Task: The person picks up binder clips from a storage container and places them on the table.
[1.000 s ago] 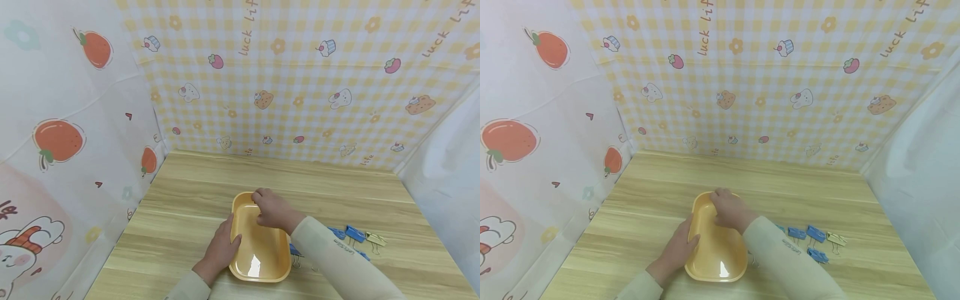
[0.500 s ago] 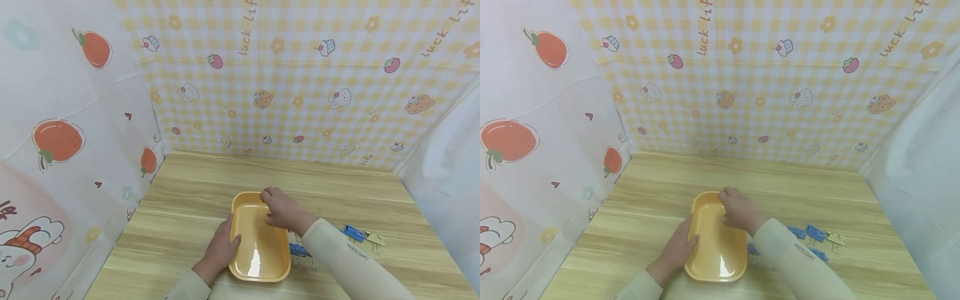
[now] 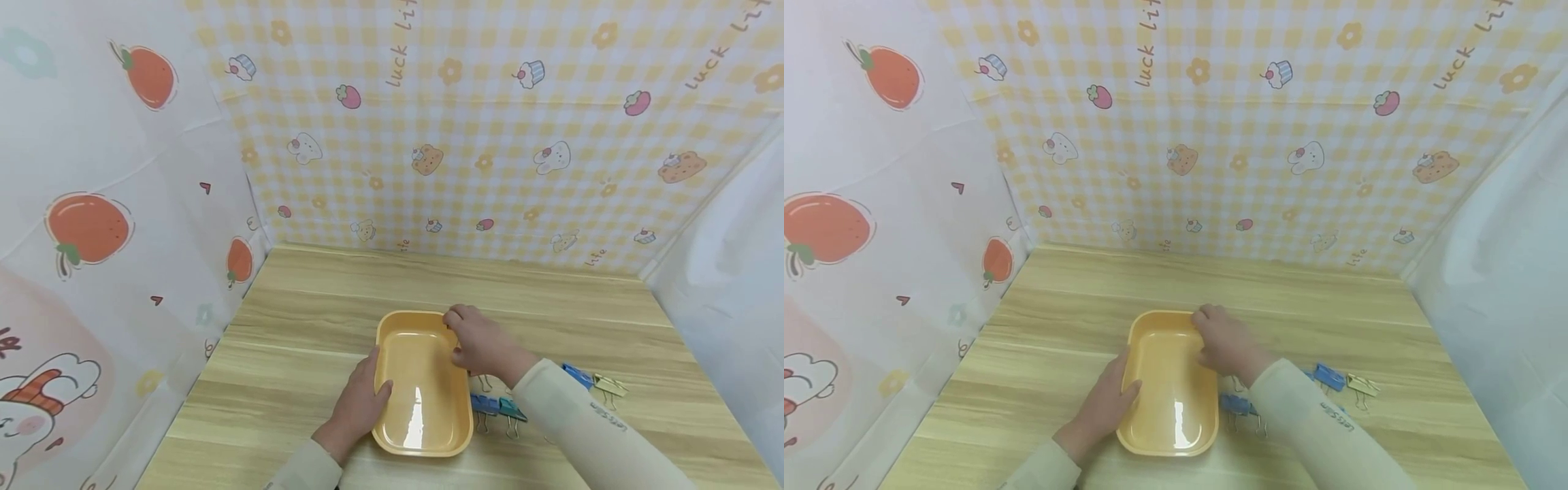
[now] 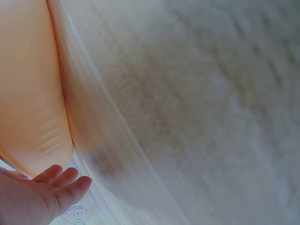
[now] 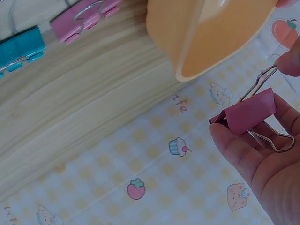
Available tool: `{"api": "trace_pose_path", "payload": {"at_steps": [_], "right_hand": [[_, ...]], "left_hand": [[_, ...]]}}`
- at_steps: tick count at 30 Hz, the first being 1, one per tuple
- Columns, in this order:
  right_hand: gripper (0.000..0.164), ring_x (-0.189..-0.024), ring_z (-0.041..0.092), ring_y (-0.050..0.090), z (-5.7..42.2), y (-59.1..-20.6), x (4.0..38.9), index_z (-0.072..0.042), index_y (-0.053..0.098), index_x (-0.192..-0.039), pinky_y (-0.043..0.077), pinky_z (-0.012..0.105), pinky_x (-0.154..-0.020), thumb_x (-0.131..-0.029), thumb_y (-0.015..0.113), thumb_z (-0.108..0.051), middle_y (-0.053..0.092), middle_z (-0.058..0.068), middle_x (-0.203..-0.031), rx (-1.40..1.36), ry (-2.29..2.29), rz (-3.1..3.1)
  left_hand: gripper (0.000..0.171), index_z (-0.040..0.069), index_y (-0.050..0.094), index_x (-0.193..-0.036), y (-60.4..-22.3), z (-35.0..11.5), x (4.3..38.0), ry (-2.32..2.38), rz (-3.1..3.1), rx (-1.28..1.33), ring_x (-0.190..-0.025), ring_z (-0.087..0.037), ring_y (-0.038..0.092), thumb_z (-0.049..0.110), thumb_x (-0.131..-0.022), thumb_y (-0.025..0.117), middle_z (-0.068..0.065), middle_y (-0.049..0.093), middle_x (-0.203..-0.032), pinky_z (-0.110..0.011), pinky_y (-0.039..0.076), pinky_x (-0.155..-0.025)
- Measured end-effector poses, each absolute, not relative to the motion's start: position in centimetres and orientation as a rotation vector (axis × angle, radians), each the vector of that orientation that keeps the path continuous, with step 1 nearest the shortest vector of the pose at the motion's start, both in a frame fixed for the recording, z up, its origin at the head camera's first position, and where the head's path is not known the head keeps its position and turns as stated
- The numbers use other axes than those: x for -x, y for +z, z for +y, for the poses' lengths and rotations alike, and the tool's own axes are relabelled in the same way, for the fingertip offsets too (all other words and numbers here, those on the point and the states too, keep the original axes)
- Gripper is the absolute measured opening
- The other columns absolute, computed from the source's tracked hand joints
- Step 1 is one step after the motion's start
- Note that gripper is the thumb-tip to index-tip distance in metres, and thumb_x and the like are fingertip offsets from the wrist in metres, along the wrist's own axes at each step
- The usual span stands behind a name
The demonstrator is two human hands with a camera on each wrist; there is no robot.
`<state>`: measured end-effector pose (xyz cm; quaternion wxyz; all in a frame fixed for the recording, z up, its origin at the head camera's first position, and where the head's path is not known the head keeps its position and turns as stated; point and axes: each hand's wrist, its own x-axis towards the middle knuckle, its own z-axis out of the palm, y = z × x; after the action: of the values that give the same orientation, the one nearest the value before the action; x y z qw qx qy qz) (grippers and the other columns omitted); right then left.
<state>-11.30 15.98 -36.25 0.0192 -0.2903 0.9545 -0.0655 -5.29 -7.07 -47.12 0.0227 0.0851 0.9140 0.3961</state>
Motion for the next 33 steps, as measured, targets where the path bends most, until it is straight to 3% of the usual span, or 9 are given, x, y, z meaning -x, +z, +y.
{"api": "trace_pose_path", "payload": {"at_steps": [4,8,15,20,25,27,29,32,33], "right_hand": [[0.042,-0.095,0.02,0.047,16.8,-36.4,11.2,-0.005,0.052,-0.106,0.045,0.022,-0.06,-0.065,0.058,-0.009,0.049,0.006,-0.109,0.883,-0.219,2.967],[0.038,-0.093,0.021,0.048,17.7,-36.8,11.1,-0.008,0.053,-0.101,0.047,0.027,-0.065,-0.065,0.062,-0.013,0.051,0.005,-0.106,0.874,-0.249,3.002],[0.057,-0.093,0.021,0.048,19.4,-37.1,10.9,-0.007,0.052,-0.103,0.046,0.028,-0.063,-0.058,0.078,-0.029,0.05,0.007,-0.109,0.814,-0.297,3.004],[0.053,-0.091,0.021,0.048,20.6,-37.3,10.7,-0.006,0.052,-0.104,0.046,0.028,-0.063,-0.063,0.075,-0.03,0.051,0.007,-0.108,0.804,-0.244,3.023],[0.066,-0.093,0.021,0.049,21.7,-37.4,10.5,-0.006,0.052,-0.105,0.048,0.032,-0.067,-0.063,0.073,-0.053,0.051,0.008,-0.109,0.745,-0.23,3.035],[0.061,-0.093,0.022,0.05,22.2,-37.4,10.4,-0.006,0.053,-0.105,0.048,0.033,-0.069,-0.066,0.073,-0.048,0.051,0.008,-0.108,0.739,-0.218,3.035],[0.046,-0.094,0.023,0.05,22.6,-37.3,10.4,-0.005,0.053,-0.105,0.047,0.034,-0.07,-0.07,0.07,-0.03,0.051,0.009,-0.108,0.731,-0.204,3.028],[0.042,-0.092,0.025,0.05,23.4,-37.1,10.2,-0.002,0.052,-0.103,0.046,0.034,-0.069,-0.062,0.06,-0.004,0.051,0.011,-0.106,0.751,-0.178,3.019],[0.042,-0.091,0.024,0.05,23.7,-37.1,10.2,-0.001,0.052,-0.103,0.046,0.034,-0.07,-0.062,0.059,-0.004,0.052,0.011,-0.105,0.746,-0.175,3.019]], "left_hand": [[0.066,0.007,0.018,-0.143,-47.0,-7.1,5.3,1.236,2.829,-0.263,-0.124,-0.035,0.035,0.026,-0.089,0.051,-0.02,0.036,-0.136,-0.048,0.033,-0.099],[0.066,0.007,0.019,-0.143,-46.9,-7.1,5.3,1.247,2.83,-0.274,-0.122,-0.036,0.036,0.026,-0.089,0.052,-0.021,0.037,-0.135,-0.049,0.033,-0.098],[0.066,0.007,0.018,-0.143,-47.1,-7.1,5.3,1.234,2.827,-0.268,-0.123,-0.035,0.036,0.026,-0.089,0.051,-0.02,0.036,-0.135,-0.049,0.033,-0.098],[0.066,0.007,0.018,-0.143,-47.1,-7.1,5.3,1.248,2.816,-0.273,-0.123,-0.036,0.036,0.026,-0.089,0.051,-0.021,0.036,-0.135,-0.049,0.033,-0.098],[0.066,0.007,0.018,-0.143,-46.9,-7.1,5.3,1.245,2.816,-0.275,-0.123,-0.036,0.036,0.026,-0.089,0.051,-0.02,0.036,-0.135,-0.049,0.033,-0.098],[0.066,0.007,0.018,-0.143,-46.9,-7.0,5.3,1.247,2.815,-0.268,-0.123,-0.035,0.036,0.026,-0.089,0.051,-0.02,0.036,-0.135,-0.049,0.033,-0.098],[0.066,0.007,0.019,-0.143,-47.0,-7.0,5.3,1.245,2.816,-0.258,-0.123,-0.035,0.036,0.027,-0.089,0.051,-0.02,0.036,-0.135,-0.048,0.033,-0.099],[0.066,0.008,0.019,-0.143,-47.1,-7.0,5.4,1.24,2.818,-0.248,-0.123,-0.035,0.036,0.027,-0.089,0.051,-0.02,0.037,-0.135,-0.048,0.033,-0.099],[0.066,0.008,0.018,-0.143,-47.2,-7.0,5.4,1.239,2.818,-0.248,-0.123,-0.034,0.036,0.027,-0.089,0.051,-0.02,0.037,-0.135,-0.048,0.033,-0.099]]}}
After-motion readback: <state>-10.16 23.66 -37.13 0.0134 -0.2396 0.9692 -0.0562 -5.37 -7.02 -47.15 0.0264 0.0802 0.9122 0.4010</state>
